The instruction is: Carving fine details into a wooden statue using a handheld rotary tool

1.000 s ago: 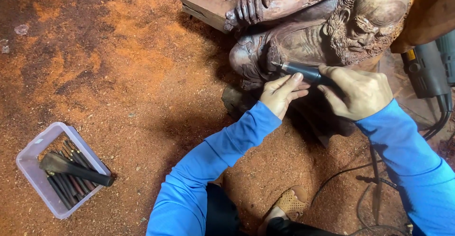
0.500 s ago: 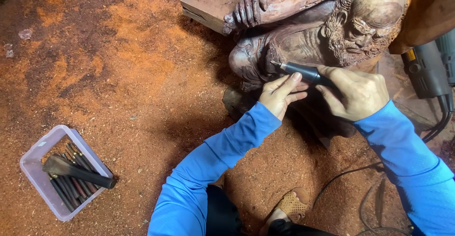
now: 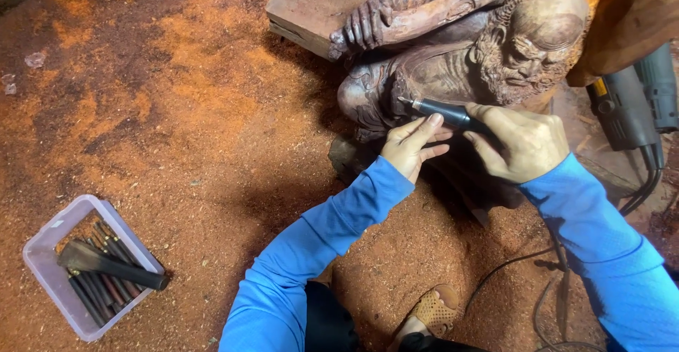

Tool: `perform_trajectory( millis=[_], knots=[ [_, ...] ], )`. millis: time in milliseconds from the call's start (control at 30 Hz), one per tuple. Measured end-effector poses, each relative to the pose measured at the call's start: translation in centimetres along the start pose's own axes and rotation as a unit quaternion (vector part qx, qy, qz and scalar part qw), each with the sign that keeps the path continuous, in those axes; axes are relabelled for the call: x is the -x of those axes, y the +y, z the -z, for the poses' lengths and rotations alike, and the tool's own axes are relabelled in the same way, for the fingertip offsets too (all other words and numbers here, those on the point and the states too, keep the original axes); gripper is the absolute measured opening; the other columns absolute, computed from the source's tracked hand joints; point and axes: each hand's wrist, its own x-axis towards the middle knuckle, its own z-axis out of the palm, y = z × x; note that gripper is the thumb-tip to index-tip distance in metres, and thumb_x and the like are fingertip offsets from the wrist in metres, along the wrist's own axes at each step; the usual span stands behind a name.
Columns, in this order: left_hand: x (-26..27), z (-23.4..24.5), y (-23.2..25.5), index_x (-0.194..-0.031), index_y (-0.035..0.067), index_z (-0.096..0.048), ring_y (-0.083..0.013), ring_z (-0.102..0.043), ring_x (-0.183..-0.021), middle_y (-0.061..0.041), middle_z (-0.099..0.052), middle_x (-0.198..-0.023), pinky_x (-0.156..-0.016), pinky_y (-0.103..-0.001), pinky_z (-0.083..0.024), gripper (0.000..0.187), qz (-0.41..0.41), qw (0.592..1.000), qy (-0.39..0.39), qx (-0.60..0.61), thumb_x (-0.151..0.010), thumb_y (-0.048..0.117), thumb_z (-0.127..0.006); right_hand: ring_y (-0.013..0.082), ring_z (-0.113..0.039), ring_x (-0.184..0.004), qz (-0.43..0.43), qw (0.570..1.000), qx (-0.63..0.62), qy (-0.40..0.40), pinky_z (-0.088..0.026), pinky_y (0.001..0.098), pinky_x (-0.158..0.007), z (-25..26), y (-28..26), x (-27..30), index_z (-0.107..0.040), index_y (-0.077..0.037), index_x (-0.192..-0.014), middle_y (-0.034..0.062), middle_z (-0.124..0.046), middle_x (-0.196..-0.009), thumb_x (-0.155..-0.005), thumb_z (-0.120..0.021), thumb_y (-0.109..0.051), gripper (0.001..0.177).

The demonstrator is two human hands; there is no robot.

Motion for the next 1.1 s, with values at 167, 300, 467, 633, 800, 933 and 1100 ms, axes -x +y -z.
perform_trajectory(
  millis=[167,300,467,633,800,933,1100],
  knots=[
    [0.3,-0.6,1.0,-0.122,0.001,-0.069,-0.0259,-0.065,-0.108,-0.016,-0.069,-0.107,-0.087,-0.039,-0.057,0.038,0.015,1.0,0.005,-0.015,-0.096,0.03,-0.066,0.0269,-0.068,-0.067,0.015,0.999,-0.018,0.039,-0.054,0.0349,-0.059,-0.2,-0.2,0.3,-0.072,0.007,-0.117,0.0179,-0.076,-0.095,-0.085,-0.077,-0.003,0.034],
    [0.5,-0.4,0.7,-0.115,0.003,-0.072,-0.0216,-0.067,-0.103,-0.011,-0.071,-0.103,-0.085,-0.036,-0.058,0.026,-0.018,0.999,-0.023,-0.018,-0.098,0.023,-0.067,0.0252,-0.07,-0.07,0.01,0.999,-0.02,0.042,-0.055,0.0324,-0.059,-0.7,0.0,1.1,-0.068,0.007,-0.121,0.0187,-0.078,-0.103,-0.086,-0.078,-0.004,0.038],
    [0.2,0.0,-0.1,-0.115,0.002,-0.072,-0.0207,-0.068,-0.103,-0.01,-0.072,-0.104,-0.083,-0.032,-0.058,0.025,-0.014,1.0,-0.016,-0.022,-0.098,0.021,-0.067,0.0268,-0.072,-0.076,0.025,1.0,-0.005,0.016,-0.057,0.0341,-0.065,0.1,-0.1,0.9,-0.069,0.004,-0.123,0.0159,-0.077,-0.106,-0.081,-0.075,-0.002,0.043],
    [0.1,0.2,0.2,-0.116,0.001,-0.07,-0.0233,-0.067,-0.107,-0.013,-0.071,-0.106,-0.087,-0.036,-0.058,0.026,0.002,1.0,-0.021,-0.009,-0.1,0.021,-0.065,0.0262,-0.072,-0.074,0.019,1.0,0.004,0.0,-0.056,0.0351,-0.063,0.9,-0.8,-0.1,-0.07,0.003,-0.117,0.012,-0.078,-0.106,-0.08,-0.076,-0.002,0.037],
    [0.0,0.5,0.2,-0.116,0.001,-0.069,-0.0254,-0.065,-0.11,-0.015,-0.069,-0.109,-0.088,-0.039,-0.057,0.029,0.007,1.0,-0.029,0.005,-0.099,0.024,-0.066,0.0248,-0.072,-0.072,0.017,1.0,0.02,-0.011,-0.056,0.0339,-0.06,0.9,-0.6,-0.3,-0.071,0.002,-0.117,0.01,-0.078,-0.107,-0.08,-0.075,-0.002,0.036],
    [0.0,0.5,0.2,-0.12,0.001,-0.068,-0.0262,-0.066,-0.11,-0.017,-0.07,-0.109,-0.087,-0.038,-0.057,0.032,0.01,0.999,-0.035,0.012,-0.1,0.026,-0.065,0.0247,-0.07,-0.069,0.016,0.999,0.03,-0.015,-0.055,0.0339,-0.058,0.9,-0.7,-0.5,-0.072,0.0,-0.118,0.0096,-0.078,-0.105,-0.079,-0.074,-0.003,0.039],
    [-0.3,0.6,0.2,-0.12,0.001,-0.068,-0.0252,-0.067,-0.108,-0.017,-0.071,-0.109,-0.085,-0.036,-0.058,0.032,0.015,0.999,-0.029,0.011,-0.1,0.026,-0.064,0.0239,-0.07,-0.07,0.02,0.999,0.024,-0.008,-0.055,0.0336,-0.059,0.8,-0.7,-0.6,-0.072,0.001,-0.117,0.0095,-0.078,-0.106,-0.081,-0.075,-0.003,0.036]
  ],
)
